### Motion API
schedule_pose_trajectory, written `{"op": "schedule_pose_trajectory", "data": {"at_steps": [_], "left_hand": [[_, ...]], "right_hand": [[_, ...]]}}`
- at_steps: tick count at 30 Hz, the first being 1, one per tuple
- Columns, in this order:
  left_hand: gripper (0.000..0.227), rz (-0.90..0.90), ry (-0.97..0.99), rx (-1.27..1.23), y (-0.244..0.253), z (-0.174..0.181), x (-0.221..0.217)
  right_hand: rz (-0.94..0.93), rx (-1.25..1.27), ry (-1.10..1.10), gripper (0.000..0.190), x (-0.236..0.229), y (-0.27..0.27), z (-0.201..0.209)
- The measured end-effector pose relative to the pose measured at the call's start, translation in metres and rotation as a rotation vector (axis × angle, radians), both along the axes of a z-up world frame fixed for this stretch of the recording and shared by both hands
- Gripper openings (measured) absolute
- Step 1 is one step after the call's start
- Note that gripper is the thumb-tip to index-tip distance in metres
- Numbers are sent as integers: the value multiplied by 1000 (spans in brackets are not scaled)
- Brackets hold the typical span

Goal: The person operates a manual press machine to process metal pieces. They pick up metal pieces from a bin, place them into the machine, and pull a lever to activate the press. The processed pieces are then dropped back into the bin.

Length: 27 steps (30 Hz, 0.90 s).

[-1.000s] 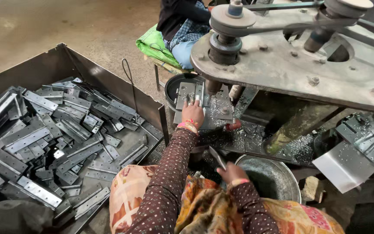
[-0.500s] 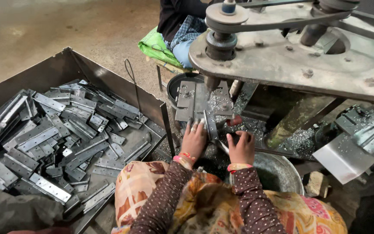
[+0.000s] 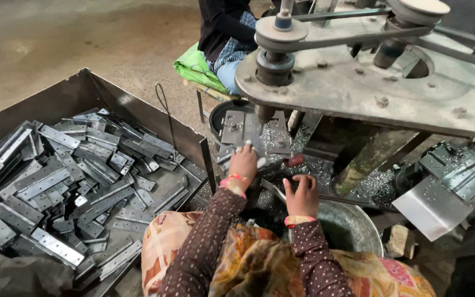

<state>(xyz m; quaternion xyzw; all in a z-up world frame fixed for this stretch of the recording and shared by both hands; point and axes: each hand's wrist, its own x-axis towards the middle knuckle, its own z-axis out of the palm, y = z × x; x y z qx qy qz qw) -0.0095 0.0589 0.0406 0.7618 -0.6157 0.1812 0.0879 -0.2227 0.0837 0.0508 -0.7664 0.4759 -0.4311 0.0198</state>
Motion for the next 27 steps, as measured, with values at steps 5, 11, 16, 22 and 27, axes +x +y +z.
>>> {"op": "schedule_pose_trajectory", "data": {"at_steps": [5, 11, 16, 22, 27], "left_hand": [[74, 238, 107, -260, 35, 9, 37], [78, 31, 145, -222, 68, 7, -2], [29, -13, 316, -108, 24, 2, -11], [29, -14, 343, -111, 28, 17, -14], [25, -24, 346, -66, 34, 10, -9]], "right_hand": [[-13, 23, 26, 33, 0, 3, -2], [-58, 82, 77, 35, 0, 2, -3], [-30, 64, 107, 36, 0, -1, -14], [133, 360, 308, 74, -28, 4, -80], [108, 658, 480, 66, -38, 14, -111]]}}
